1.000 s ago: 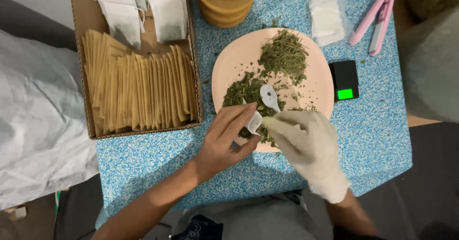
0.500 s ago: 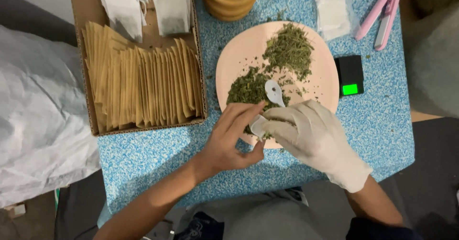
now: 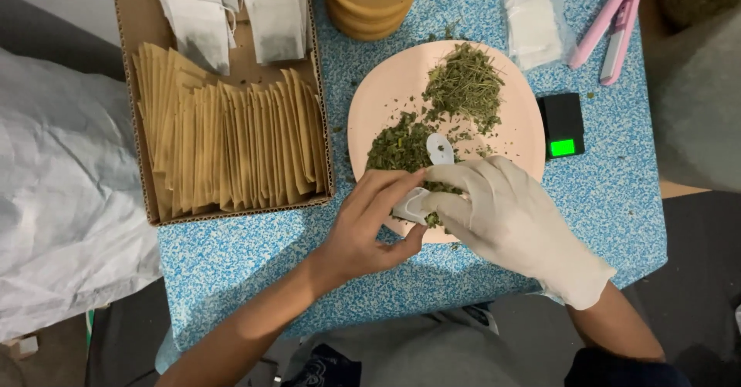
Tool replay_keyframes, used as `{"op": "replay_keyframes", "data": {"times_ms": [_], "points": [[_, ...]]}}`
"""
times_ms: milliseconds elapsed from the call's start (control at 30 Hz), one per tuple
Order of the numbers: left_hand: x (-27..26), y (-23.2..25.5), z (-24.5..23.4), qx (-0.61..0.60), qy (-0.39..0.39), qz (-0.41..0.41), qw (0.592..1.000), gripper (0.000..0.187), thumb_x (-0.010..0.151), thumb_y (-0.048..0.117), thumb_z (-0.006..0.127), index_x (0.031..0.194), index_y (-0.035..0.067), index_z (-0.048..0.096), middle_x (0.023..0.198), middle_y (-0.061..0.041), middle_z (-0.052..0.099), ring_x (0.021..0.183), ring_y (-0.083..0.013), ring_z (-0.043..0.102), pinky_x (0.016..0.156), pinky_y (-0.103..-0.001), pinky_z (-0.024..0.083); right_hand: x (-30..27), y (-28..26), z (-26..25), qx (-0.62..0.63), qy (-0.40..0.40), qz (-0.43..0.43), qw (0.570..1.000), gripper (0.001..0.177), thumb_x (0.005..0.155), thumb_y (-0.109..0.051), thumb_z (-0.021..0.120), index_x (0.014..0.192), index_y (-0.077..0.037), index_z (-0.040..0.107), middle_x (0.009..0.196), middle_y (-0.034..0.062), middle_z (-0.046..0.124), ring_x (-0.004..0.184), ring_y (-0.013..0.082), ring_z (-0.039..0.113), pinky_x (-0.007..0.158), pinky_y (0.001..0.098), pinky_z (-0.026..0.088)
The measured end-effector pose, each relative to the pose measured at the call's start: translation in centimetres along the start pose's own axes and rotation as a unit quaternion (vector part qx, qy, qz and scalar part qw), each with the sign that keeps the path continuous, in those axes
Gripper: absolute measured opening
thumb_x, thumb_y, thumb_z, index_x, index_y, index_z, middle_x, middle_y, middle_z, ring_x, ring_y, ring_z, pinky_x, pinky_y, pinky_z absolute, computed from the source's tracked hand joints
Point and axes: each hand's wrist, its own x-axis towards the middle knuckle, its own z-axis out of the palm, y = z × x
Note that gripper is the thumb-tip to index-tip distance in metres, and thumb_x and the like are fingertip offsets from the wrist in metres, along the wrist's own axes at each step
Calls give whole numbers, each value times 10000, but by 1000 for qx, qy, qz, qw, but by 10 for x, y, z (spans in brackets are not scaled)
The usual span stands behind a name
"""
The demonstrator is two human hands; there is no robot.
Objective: Filling small white filter bags with loose green tea leaves using a plastic spoon on a production table.
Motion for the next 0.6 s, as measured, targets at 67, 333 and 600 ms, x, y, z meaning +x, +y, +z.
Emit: {"op": "replay_keyframes", "data": {"times_ms": [67, 333, 600], "points": [[1, 1, 2, -2, 6, -2, 1000, 534, 959, 121, 802, 1453, -40, 680, 1272, -227, 741, 1045, -384, 735, 870, -543, 635, 2, -2, 1, 22, -1, 17, 1000, 262, 894, -67, 842, 1115, -163, 739, 1235, 86, 737, 1058, 306, 780, 910, 451, 621], [-7, -3, -7, 32, -79, -7, 996, 603, 1053, 159, 831, 1531, -54, 532, 1461, -205, 665, 1322, -334, 670, 1144, -453, 613, -5, 3, -10, 79, -115, 53, 989, 375, 1001, -109, 690, 1342, -262, 675, 1445, 142, 666, 1148, 405, 707, 863, 536, 560], [-10, -10, -3, 81, -69, -13, 994, 487, 1036, 230, 821, 1384, -63, 647, 1396, -204, 716, 1298, -317, 691, 1140, -428, 616, -35, 23, -10, 104, -38, 245, 963, 158, 1030, -201, 768, 1122, -75, 789, 1168, 117, 794, 834, 250, 736, 759, 423, 588]]}}
